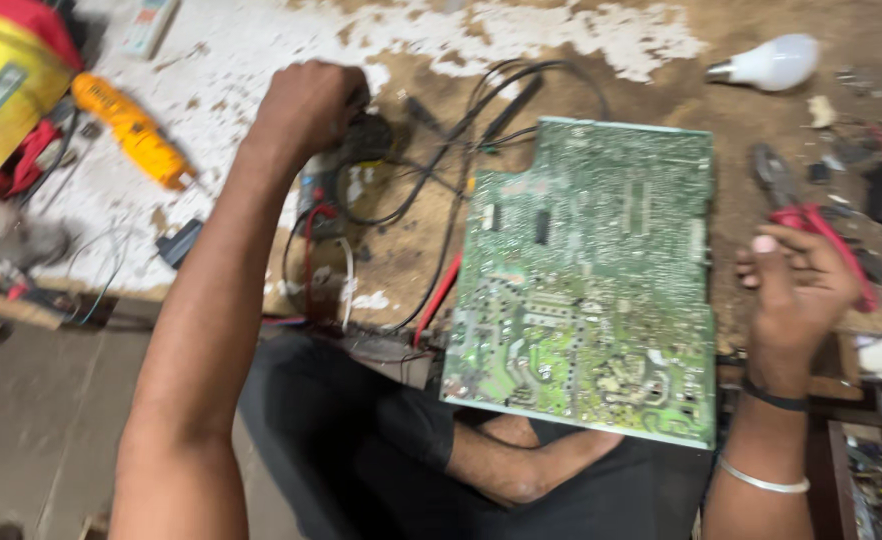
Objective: The person holds a green circuit board and uses a soldering iron to reflow solder on an integrated circuit. They then use a multimeter to test various points on the board.
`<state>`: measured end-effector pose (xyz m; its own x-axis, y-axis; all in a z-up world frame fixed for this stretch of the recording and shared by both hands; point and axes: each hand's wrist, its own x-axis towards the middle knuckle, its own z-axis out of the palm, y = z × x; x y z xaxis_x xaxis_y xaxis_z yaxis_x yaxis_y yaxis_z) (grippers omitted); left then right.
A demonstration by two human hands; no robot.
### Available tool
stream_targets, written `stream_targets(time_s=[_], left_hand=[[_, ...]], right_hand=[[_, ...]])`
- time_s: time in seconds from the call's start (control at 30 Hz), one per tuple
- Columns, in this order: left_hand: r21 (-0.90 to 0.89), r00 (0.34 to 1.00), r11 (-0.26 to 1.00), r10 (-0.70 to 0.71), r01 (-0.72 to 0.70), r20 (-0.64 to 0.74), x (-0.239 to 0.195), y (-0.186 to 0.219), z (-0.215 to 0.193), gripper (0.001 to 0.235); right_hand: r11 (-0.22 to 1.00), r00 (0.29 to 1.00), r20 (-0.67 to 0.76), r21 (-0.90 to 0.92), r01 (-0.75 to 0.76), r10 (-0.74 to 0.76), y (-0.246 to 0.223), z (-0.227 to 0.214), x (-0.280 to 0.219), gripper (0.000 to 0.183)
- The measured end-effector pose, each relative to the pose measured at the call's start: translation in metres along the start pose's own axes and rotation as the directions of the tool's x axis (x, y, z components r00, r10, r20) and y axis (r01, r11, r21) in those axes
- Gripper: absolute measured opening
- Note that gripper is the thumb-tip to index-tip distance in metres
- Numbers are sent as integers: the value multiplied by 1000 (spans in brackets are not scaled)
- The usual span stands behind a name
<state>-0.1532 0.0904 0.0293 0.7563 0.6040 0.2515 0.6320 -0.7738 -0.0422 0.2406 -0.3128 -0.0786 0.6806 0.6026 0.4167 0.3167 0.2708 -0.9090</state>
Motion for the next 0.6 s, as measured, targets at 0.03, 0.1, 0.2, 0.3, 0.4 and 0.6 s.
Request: stream_targets(time_s=[0.03, 0.1, 0.2, 0.3, 0.4, 0.6], left_hand=[[-22, 1000, 1000, -11, 11, 1, -1, -2, -1, 13], [-68, 1000, 997, -26, 26, -2, -2, -6, -3, 20], [-26, 998, 997, -68, 68, -9, 1, -8, 2, 29], [47, 992, 994, -99, 103, -75, 4, -3, 14, 29], [33, 986, 997, -70, 76, -150, 1, -3, 23, 20], [-66, 988, 994, -91, 84, -121, 5, -8, 40, 18]], right_hand=[[1000, 1000, 5, 13, 3, -3, -3, 1, 0, 8], [999, 1000, 4, 34, 3, -3, -9, 7, 1, 8], [998, 999, -39, 51, -23, 25, -21, 17, 2, 10], [998, 1000, -12, 57, 15, -14, -34, 24, 1, 8], [999, 1000, -26, 42, -1, 2, -42, 31, 3, 9], [998, 1000, -20, 59, -17, 18, -28, 22, 4, 7]])
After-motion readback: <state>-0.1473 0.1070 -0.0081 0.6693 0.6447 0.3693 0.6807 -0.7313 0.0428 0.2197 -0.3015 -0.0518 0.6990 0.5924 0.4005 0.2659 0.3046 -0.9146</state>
